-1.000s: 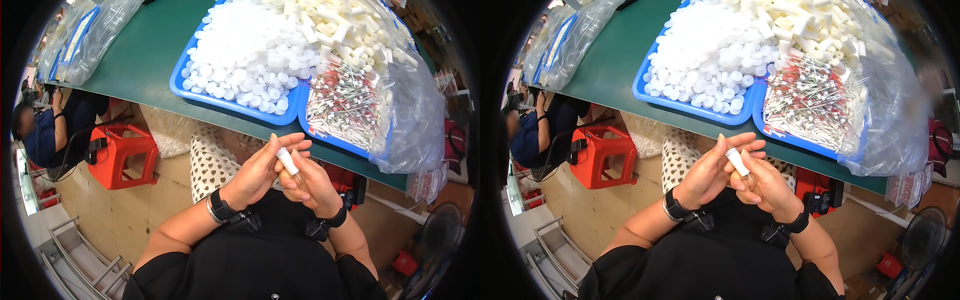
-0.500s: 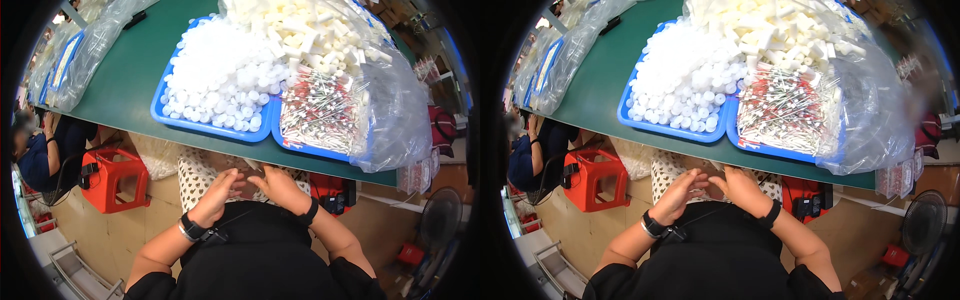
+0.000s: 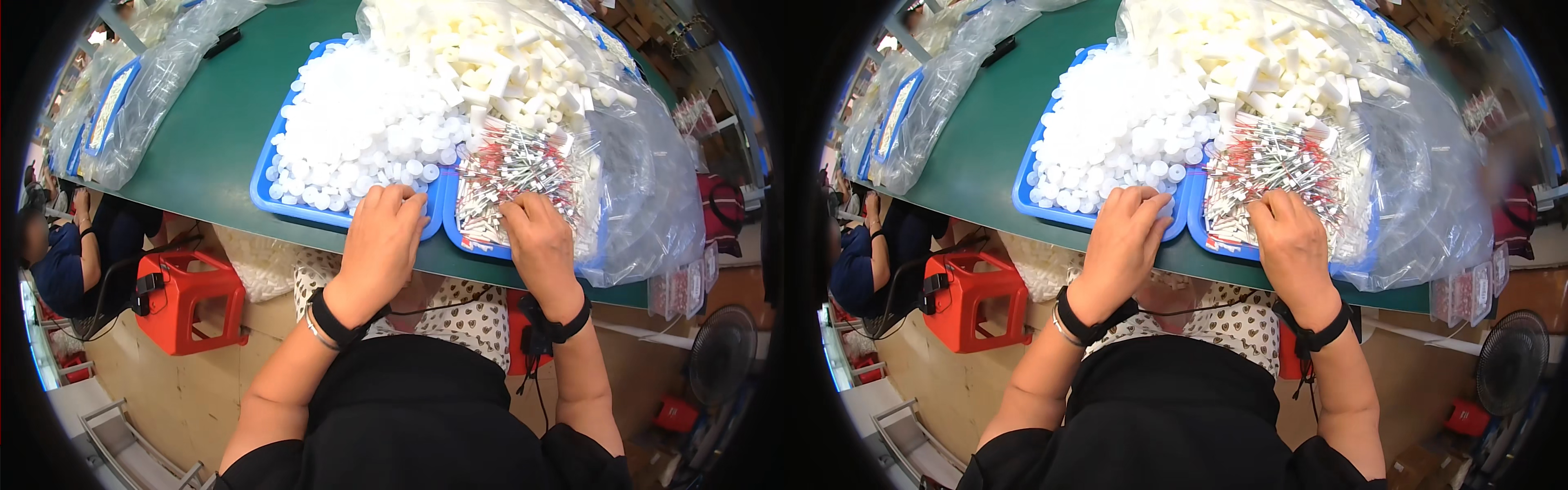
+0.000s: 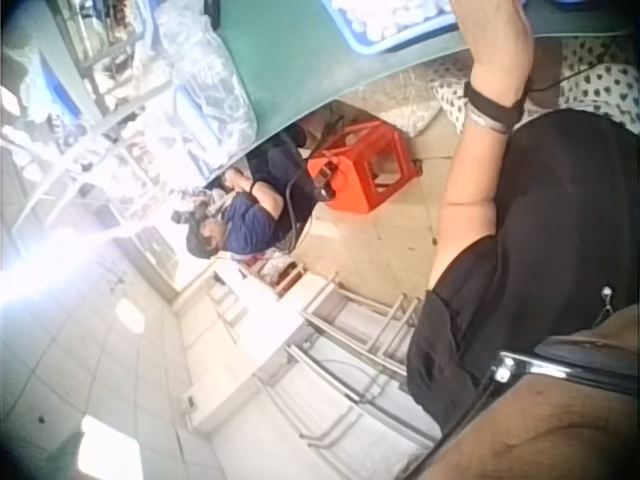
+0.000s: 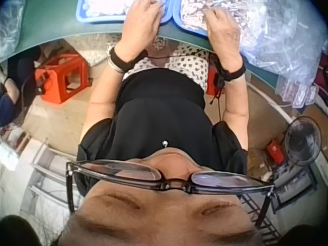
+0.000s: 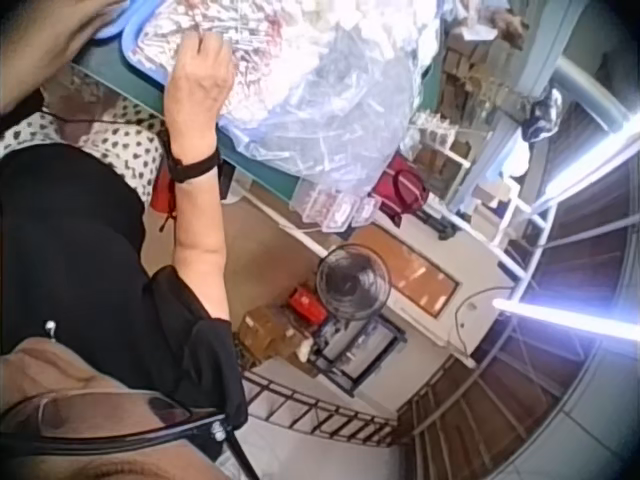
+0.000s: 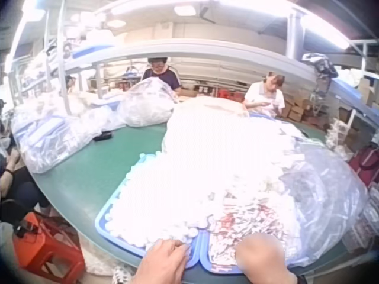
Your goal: The person repeatedly picks up small white plastic caps and metal pins from blue trays on a green table. They insert the pin into the cap and press the two parts together to assemble them. The process is repeated continuously throughout the clip.
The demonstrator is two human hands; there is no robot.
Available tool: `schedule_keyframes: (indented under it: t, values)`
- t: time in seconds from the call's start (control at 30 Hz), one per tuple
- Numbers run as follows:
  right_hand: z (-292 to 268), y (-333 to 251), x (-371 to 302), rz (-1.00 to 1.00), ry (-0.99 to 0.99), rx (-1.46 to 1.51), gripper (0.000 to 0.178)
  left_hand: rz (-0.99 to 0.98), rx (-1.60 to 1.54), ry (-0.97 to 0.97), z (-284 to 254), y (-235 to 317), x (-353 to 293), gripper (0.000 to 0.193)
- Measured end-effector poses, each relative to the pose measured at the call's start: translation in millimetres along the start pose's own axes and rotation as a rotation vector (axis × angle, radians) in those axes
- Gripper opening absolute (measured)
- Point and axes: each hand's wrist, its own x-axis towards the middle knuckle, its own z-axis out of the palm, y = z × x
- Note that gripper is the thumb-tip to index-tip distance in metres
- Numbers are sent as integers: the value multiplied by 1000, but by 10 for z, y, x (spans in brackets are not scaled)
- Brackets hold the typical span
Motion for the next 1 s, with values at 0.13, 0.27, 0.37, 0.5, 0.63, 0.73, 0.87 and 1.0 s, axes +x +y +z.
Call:
schedule_keyframes:
  t: [0.13, 0.27, 0.37, 0.5, 0.63, 0.73, 0.87, 1.0]
  values:
    - [-24, 23, -24, 44, 100, 161, 18, -62, 10, -99, -34, 8, 51, 20]
    - [-108, 19, -58, 164, 140, 283, 18, -35, 3, -148, -59, -8, 100, 19]
    - [-212, -96, -18, 181, 198, 316, 16, -34, -91, -120, -71, -13, 105, 21]
    - [-311, -214, -70, 82, 154, 315, 17, -471, -786, -125, -115, 186, -29, 23]
    - [-317, -372, -119, -36, 125, 263, 20, -950, -1666, -103, -81, 314, -231, 27]
    - [-299, -443, -141, -87, 106, 161, 24, -995, -1719, -129, -50, 329, -313, 26]
    - [-278, -454, -139, -110, 114, 140, 27, -1003, -1775, -127, -23, 321, -372, 25]
    - [-305, -446, -133, -122, 102, 147, 29, -1016, -1803, -76, 14, 290, -390, 25]
